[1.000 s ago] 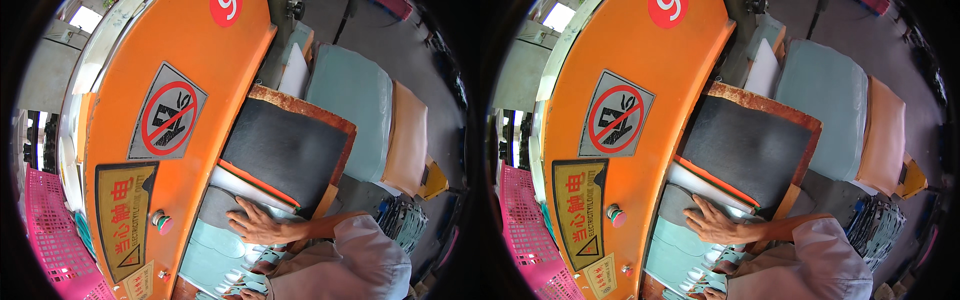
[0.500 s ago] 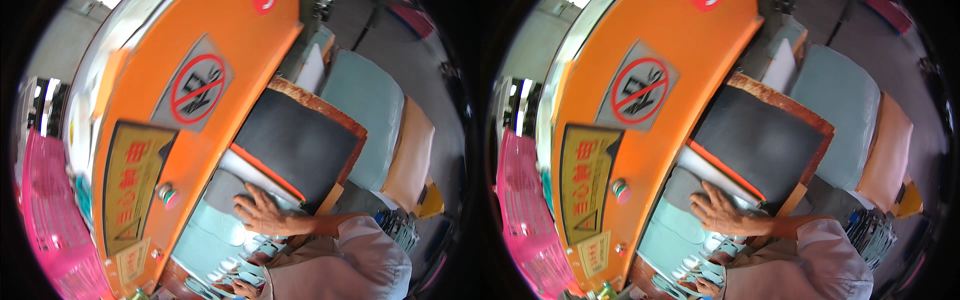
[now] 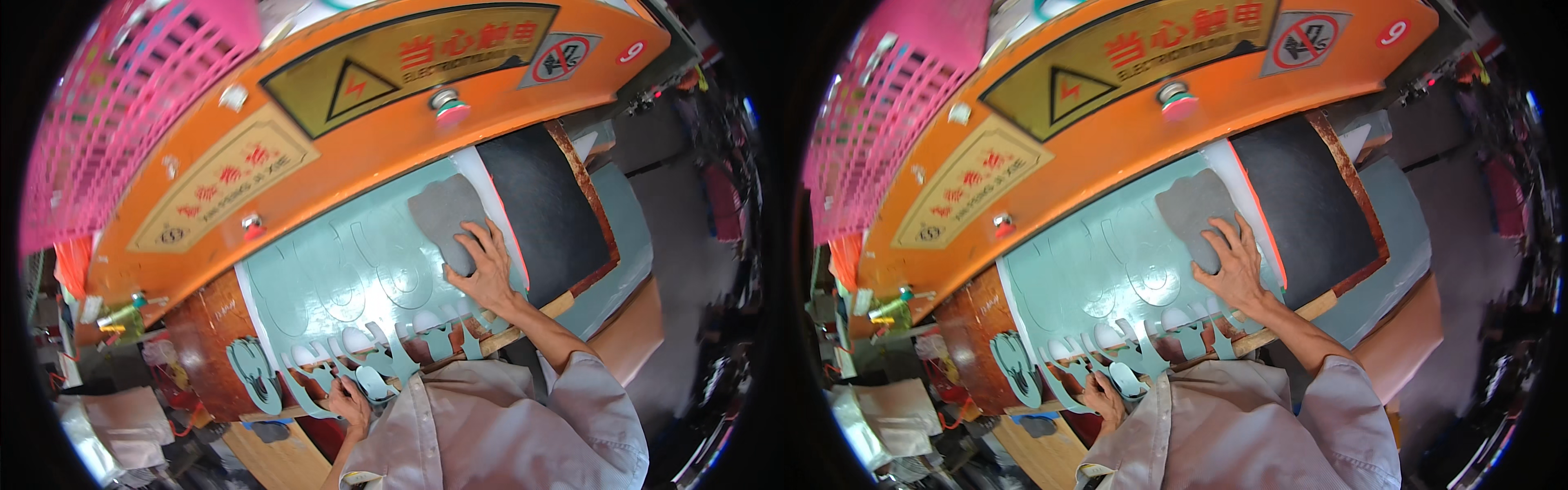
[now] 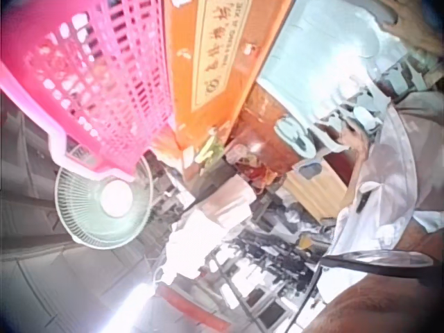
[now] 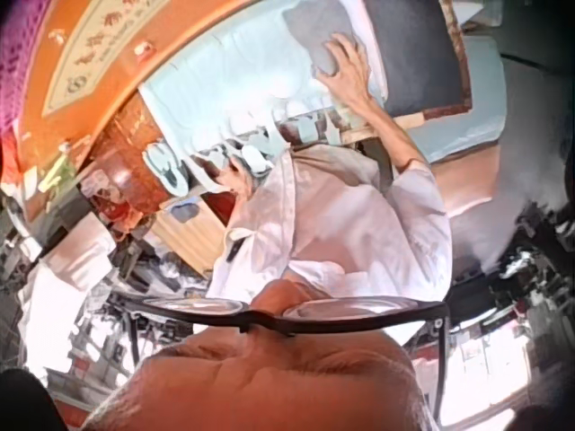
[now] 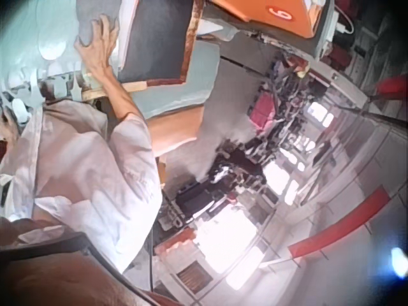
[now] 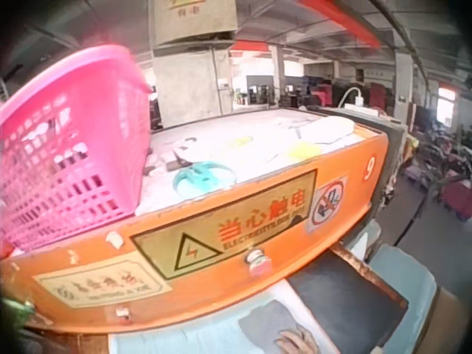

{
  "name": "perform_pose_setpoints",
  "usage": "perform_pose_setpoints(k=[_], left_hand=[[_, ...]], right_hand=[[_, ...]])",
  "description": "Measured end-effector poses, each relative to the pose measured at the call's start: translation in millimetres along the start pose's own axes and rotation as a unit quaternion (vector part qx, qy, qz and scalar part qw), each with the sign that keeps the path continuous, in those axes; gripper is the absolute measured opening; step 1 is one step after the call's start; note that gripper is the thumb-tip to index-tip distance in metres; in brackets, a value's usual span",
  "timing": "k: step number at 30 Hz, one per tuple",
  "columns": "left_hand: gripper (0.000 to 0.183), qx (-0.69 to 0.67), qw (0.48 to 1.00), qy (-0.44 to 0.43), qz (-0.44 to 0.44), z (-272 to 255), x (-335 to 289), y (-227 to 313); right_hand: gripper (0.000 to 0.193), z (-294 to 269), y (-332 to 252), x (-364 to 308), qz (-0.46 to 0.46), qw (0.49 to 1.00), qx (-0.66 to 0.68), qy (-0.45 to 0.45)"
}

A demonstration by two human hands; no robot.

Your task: The person places light-blue plastic sheets into an orange industrial machine, runs them through rollers, and then removes the processed material. They peel away excess plastic from the cut shapes and stack the finished pieces on the machine's side table.

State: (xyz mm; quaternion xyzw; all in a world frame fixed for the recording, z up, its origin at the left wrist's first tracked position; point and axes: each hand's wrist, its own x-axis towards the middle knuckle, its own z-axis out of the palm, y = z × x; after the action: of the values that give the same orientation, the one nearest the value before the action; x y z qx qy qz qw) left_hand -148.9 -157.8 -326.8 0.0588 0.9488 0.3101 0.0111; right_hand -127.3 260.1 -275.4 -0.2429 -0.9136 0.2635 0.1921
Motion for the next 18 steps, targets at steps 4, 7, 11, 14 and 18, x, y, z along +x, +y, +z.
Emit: perform_pose_setpoints(k=[4, 7, 11, 14, 18], left_hand=[[0.04, -0.012, 1.0, -0.009, 0.012, -5, 2, -33], [0.04, -0.024, 0.999, -0.012, 0.024, -9, 5, -45], [0.042, -0.035, 0.999, -0.003, 0.03, -4, 3, -49], [0.041, -0.031, 0.999, -0.014, 0.026, 1, -1, -50], [0.04, -0.052, 0.998, -0.008, 0.026, 2, -7, -51]], right_hand=[[0.055, 26, -15, -15, 0.005, 1.0, -0.01, 0.015], [0.063, 30, -28, -18, -0.013, 0.999, -0.037, -0.003], [0.082, 34, -38, 0, 0.019, 0.997, -0.07, -0.003], [0.091, 45, -38, 27, 0.055, 0.988, -0.139, -0.035], [0.094, 29, -29, 44, 0.035, 0.988, -0.095, -0.114]])
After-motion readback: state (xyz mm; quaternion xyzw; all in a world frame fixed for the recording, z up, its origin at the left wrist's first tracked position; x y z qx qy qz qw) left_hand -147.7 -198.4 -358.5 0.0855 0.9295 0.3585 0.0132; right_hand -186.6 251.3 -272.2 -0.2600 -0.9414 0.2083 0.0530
